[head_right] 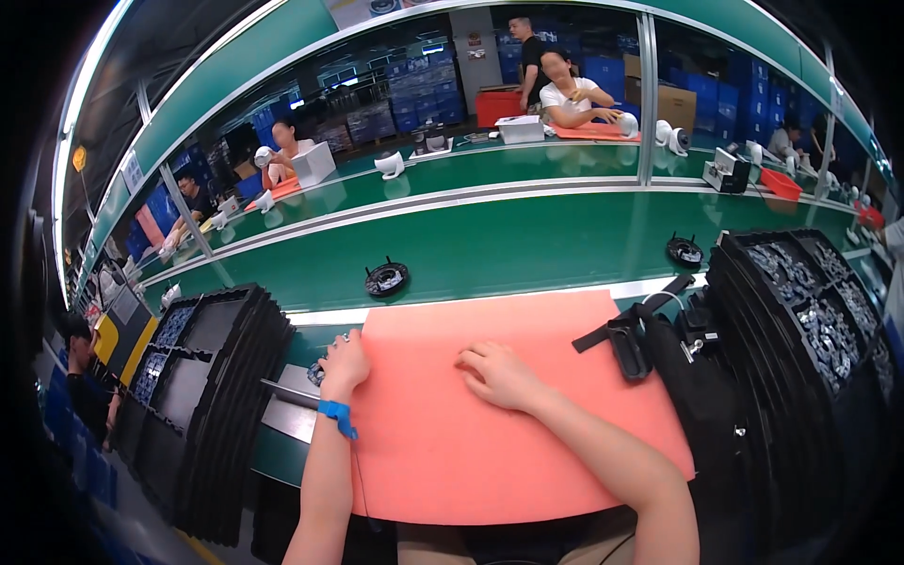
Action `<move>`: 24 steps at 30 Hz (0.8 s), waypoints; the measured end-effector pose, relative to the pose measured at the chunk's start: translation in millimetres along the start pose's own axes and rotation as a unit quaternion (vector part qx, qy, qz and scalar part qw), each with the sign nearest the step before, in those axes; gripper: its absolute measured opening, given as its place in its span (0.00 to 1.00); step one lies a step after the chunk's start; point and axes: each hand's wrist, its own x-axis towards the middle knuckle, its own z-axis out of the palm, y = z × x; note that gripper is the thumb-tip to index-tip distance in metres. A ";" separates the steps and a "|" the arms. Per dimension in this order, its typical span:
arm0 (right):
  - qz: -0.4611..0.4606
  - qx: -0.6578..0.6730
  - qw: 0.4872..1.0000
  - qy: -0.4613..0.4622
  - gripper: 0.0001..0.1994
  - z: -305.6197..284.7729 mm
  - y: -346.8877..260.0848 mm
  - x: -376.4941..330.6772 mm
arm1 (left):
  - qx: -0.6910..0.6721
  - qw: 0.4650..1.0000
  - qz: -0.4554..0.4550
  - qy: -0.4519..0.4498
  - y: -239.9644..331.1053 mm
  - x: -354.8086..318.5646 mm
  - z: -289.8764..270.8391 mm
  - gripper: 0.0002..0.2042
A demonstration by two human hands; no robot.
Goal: Assembling small electronic components onto LED circuit board panels on a production line.
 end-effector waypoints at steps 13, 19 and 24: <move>-0.004 0.015 1.000 0.014 0.11 2.0 0.8 2.3 | 0.055 0.996 0.053 0.054 -10.3 2.0 -0.4 0.12; 0.004 0.012 1.000 0.006 0.11 0.6 -0.7 1.0 | 0.048 0.993 0.061 0.084 -12.2 5.6 2.1 0.11; 0.004 0.013 1.000 0.005 0.11 -1.5 2.9 -0.8 | 0.052 0.990 0.077 0.108 -10.5 8.5 5.6 0.11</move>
